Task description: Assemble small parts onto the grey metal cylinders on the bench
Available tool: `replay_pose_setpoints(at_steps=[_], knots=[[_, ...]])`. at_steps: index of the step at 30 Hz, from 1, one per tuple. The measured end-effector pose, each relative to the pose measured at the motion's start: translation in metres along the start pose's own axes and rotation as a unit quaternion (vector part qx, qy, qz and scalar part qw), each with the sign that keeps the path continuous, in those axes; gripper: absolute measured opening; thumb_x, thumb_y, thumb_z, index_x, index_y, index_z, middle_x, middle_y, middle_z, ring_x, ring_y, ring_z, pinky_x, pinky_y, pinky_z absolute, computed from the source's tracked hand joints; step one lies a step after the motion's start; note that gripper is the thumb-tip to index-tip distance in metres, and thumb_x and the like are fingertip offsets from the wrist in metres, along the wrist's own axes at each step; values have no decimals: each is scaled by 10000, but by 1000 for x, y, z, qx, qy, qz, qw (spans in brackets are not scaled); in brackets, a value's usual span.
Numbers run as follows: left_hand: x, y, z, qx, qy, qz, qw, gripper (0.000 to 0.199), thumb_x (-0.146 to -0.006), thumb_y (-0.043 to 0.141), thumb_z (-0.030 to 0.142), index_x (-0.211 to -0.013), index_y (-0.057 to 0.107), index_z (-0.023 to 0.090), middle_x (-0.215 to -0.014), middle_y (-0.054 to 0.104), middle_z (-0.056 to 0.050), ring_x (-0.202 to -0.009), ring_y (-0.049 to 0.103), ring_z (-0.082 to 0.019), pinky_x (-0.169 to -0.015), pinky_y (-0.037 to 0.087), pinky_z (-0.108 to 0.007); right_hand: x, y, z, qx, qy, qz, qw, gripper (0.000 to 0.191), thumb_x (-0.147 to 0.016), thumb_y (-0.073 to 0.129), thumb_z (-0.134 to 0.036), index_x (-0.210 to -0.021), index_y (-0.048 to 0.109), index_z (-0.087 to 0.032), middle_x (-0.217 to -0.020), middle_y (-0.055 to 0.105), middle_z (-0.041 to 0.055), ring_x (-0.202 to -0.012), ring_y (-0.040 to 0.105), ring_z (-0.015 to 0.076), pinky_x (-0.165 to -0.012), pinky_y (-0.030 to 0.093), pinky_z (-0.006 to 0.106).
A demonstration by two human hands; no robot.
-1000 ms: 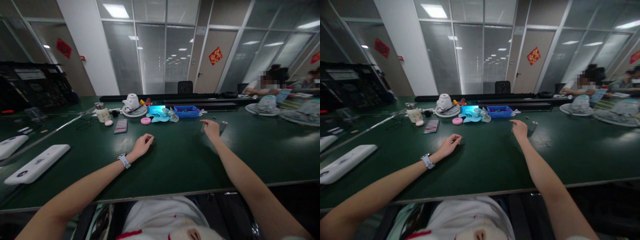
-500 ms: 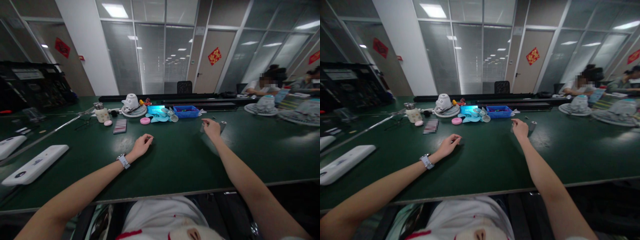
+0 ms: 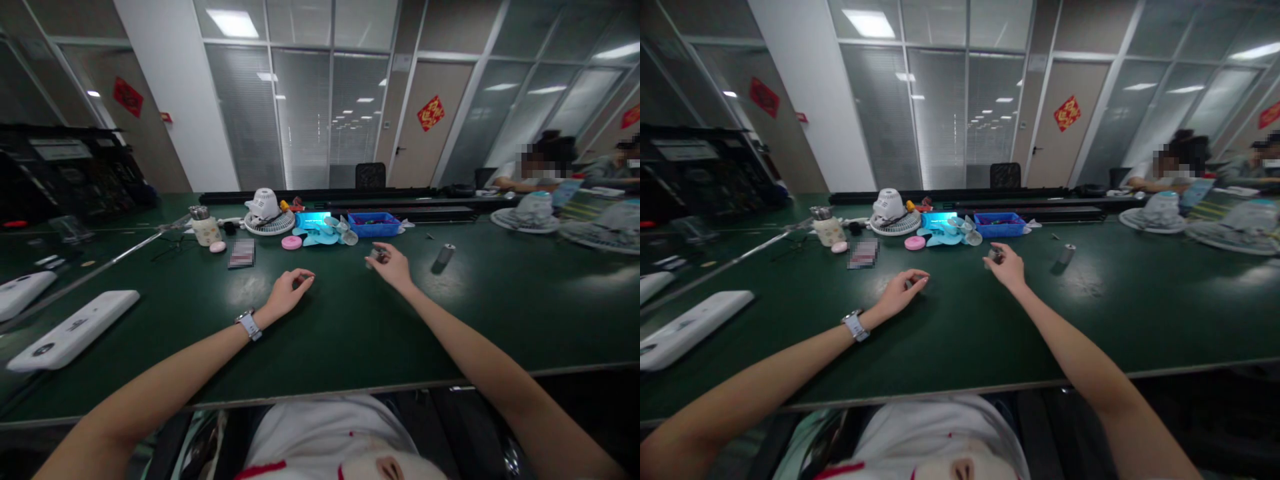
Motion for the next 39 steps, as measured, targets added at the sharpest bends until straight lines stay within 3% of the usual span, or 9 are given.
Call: replay_pose_setpoints(at_steps=[4, 7, 11, 18, 25, 28, 30, 35, 39], knots=[[4, -2, 23, 7, 57, 7, 998, 355, -924, 555, 471, -1165, 700, 255, -899, 692, -33, -871, 578, -196, -773, 438, -325, 50, 60, -80, -155, -89, -153, 972, 567, -736, 772, -300, -1274, 603, -241, -1055, 731, 45, -961, 706, 205, -887, 567, 372], [6, -1, 33, 17, 90, 12, 996, 341, -928, 562, 458, -1149, 716, 249, -951, 712, -43, -908, 570, -202, -810, 427, -341, 78, 81, -113, -192, -130, -215, 949, 587, -753, 755, -259, -1311, 573, -254, -1128, 713, 38, -993, 697, 193, -912, 557, 356], [5, 2, 35, 24, 106, 12, 994, 283, -923, 578, 438, -1024, 763, 250, -966, 723, -42, -941, 571, -205, -857, 411, -354, 89, 84, -120, -179, -163, -227, 943, 568, -779, 740, -289, -1319, 567, -250, -1209, 682, 49, -977, 691, 191, -882, 562, 347], [0, 2, 36, 14, 46, -2, 999, 272, -892, 597, 448, -941, 771, 245, -892, 715, -49, -945, 570, -225, -845, 439, -347, 88, 81, -121, -145, -185, -236, 943, 522, -810, 709, -299, -1310, 566, -259, -1236, 663, 46, -1004, 670, 201, -889, 555, 363], [-7, -18, 28, 15, 33, 70, 997, 274, -884, 608, 447, -964, 776, 246, -898, 734, -42, -910, 594, -218, -834, 451, -347, 90, 85, -117, -147, -161, -235, 947, 574, -789, 743, -329, -1325, 550, -261, -1087, 708, 38, -935, 693, 204, -867, 563, 377], [-9, -14, 12, -19, 4, 49, 999, 263, -864, 628, 450, -936, 788, 254, -909, 754, -41, -891, 613, -231, -832, 446, -367, 77, 79, -108, -148, -135, -218, 955, 608, -766, 763, -316, -1332, 546, -267, -1020, 732, 25, -907, 705, 196, -877, 559, 373], [-9, -7, 1, -32, -21, 16, 999, 257, -857, 629, 439, -918, 793, 250, -916, 764, -42, -876, 630, -233, -818, 452, -365, 56, 63, -89, -131, -104, -168, 971, 633, -753, 769, -310, -1341, 540, -256, -999, 742, 30, -901, 711, 198, -879, 557, 376], [-5, 9, -8, -33, -27, -52, 998, 265, -856, 616, 435, -919, 797, 251, -913, 769, -37, -837, 654, -216, -778, 464, -336, -5, -6, -5, 38, -13, 30, 999, 584, -748, 754, -329, -1296, 584, -219, -1016, 743, 81, -889, 712, 234, -859, 549, 397], [-4, 9, -11, -37, -33, -42, 998, 336, -859, 603, 467, -1063, 758, 249, -839, 740, -28, -781, 645, -203, -729, 463, -319, -29, -44, 62, 157, 59, 81, 983, 566, -747, 742, -328, -1284, 600, -223, -1023, 739, 94, -935, 700, 265, -886, 521, 422]])
Point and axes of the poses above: each hand's wrist, its own x-axis away from the middle knuckle, its own y-axis out of the palm, z = x × y, the point moved 8 cm from there along -x, towards the middle knuckle
